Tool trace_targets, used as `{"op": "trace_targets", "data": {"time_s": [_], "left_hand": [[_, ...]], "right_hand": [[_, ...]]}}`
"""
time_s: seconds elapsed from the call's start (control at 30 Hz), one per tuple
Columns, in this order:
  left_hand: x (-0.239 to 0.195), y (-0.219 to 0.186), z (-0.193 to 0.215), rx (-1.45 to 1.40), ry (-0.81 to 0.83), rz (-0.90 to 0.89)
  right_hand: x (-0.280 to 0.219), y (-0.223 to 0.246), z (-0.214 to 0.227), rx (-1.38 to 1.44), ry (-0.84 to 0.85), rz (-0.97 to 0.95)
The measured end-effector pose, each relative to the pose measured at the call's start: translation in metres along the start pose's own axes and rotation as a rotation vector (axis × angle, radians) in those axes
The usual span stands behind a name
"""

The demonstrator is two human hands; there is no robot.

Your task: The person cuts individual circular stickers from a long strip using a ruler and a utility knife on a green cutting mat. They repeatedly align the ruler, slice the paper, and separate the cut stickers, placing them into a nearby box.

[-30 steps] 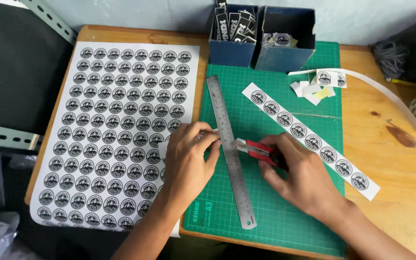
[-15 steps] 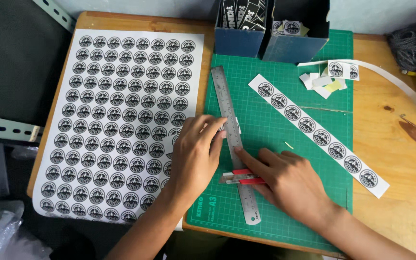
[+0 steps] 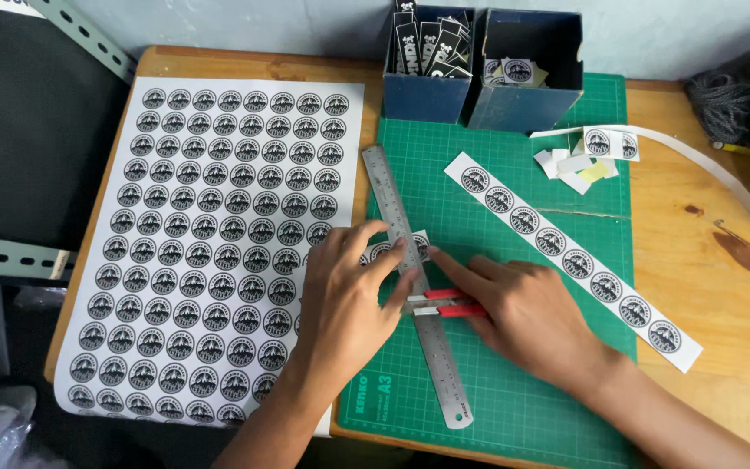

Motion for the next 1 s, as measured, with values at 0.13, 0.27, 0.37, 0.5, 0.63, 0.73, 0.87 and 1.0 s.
{"op": "trace_targets", "data": {"time_s": [0.13,0.27,0.37,0.5,0.63,0.73,0.87,1.0], "left_hand": [[-0.001,0.001,-0.006,0.054,0.033,0.012],[-0.001,-0.002,-0.007,0.111,0.046,-0.007],[0.000,-0.005,-0.010,0.079,0.075,-0.028],[-0.003,-0.010,-0.019,-0.002,0.087,-0.075],[-0.002,-0.010,-0.016,-0.011,0.074,-0.043],[0.000,-0.010,-0.012,0.000,0.039,-0.050],[0.001,-0.012,-0.004,-0.016,0.073,-0.037],[-0.002,-0.004,-0.014,-0.016,0.176,-0.028]], "right_hand": [[0.003,0.006,-0.008,-0.100,0.061,0.035],[0.000,0.002,-0.003,-0.111,0.049,0.004],[-0.008,-0.010,-0.001,-0.139,0.059,-0.022],[-0.017,-0.025,0.006,-0.129,0.033,-0.049],[-0.022,-0.024,0.004,-0.176,0.032,-0.072],[-0.024,-0.025,0.003,-0.209,0.064,-0.093],[-0.021,-0.019,0.013,-0.176,0.048,-0.090],[-0.018,-0.017,0.021,-0.147,0.019,-0.122]]}}
Point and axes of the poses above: each hand's wrist, its own x-axis towards the middle knuckle, its own z-axis out of the back of the hand, y = z × x, the point moved 10 cm from there along x, towards the middle knuckle, and after that the axes turned 10 degrees about -x, right-handed, at the moved point
